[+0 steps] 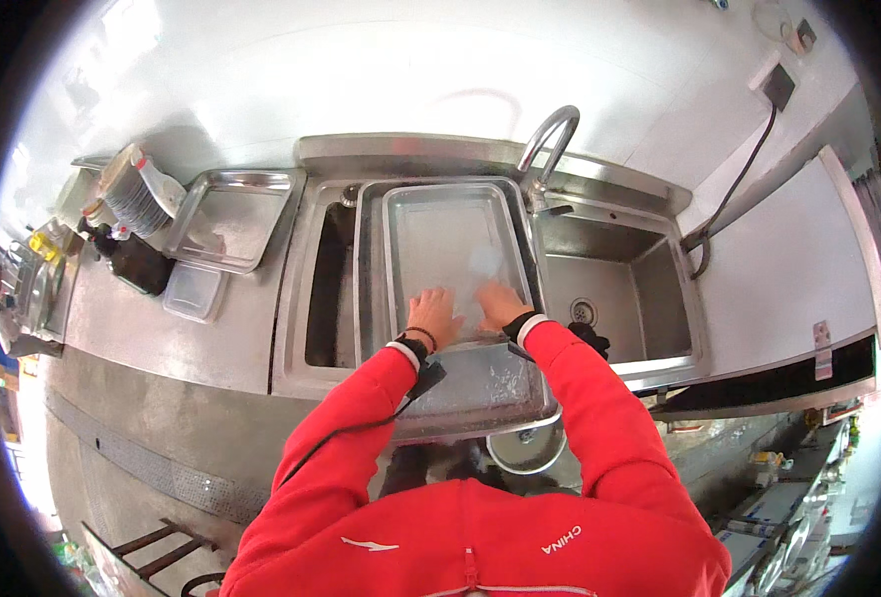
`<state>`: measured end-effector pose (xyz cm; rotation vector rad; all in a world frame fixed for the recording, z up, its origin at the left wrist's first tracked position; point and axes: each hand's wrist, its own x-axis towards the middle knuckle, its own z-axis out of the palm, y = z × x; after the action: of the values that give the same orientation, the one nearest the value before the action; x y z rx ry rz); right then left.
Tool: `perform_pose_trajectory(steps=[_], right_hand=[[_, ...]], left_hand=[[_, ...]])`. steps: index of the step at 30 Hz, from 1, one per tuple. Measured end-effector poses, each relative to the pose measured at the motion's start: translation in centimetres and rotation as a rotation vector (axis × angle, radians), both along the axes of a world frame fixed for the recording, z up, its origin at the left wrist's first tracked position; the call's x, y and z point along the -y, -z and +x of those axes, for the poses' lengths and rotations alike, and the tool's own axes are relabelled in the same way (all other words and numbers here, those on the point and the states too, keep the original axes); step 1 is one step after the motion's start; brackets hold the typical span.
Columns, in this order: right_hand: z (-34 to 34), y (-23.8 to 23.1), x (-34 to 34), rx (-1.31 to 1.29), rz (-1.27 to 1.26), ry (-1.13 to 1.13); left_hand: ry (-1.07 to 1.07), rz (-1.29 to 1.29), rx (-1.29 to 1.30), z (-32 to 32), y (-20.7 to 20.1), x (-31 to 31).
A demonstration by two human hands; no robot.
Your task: The person wipes a stainless steel sink and countertop with a dark cloth, then scrubs and rinses a metal tray in the sink using a white brush and running water. The tray is wiped dry with the cloth and placed on the counter.
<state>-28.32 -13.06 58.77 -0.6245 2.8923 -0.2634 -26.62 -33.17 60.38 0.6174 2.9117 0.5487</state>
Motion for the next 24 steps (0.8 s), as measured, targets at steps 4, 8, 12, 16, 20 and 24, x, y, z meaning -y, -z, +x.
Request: perform_pose_trajectory(steps=[4,8,12,16,20,24], right_hand=[[-1.7,0.5,-1.7,0.087,-0.27,-0.006],[-2.2,0.3,-2.3,0.214,-0.691,0.421],[-3.0,-0.4,0.4,-0.031,-0.897,0.795],[-2.9,-1.9,3.8,0.253,-1.133,0.78],[-3.7,-2.9,4.2,0.412,-1.253,0.815],[-6.4,-0.2,1.4,0.554,-1.022,0.847]], left_hand=[[0.008,0.028,0.283,-2.6,2.4,-0.9],[0.343,0.117,0.522,-5.1,4.9,0.9],[0.059,0.784,0.993,-5.1,6.9,2.3],[0.344,0.977,0.302,-3.5,5.7,1.5],[-0.286,1.385,1.172,-1.3,2.6,0.9],[-0.2,1.099,0.946,-0.2,2.8,2.5]])
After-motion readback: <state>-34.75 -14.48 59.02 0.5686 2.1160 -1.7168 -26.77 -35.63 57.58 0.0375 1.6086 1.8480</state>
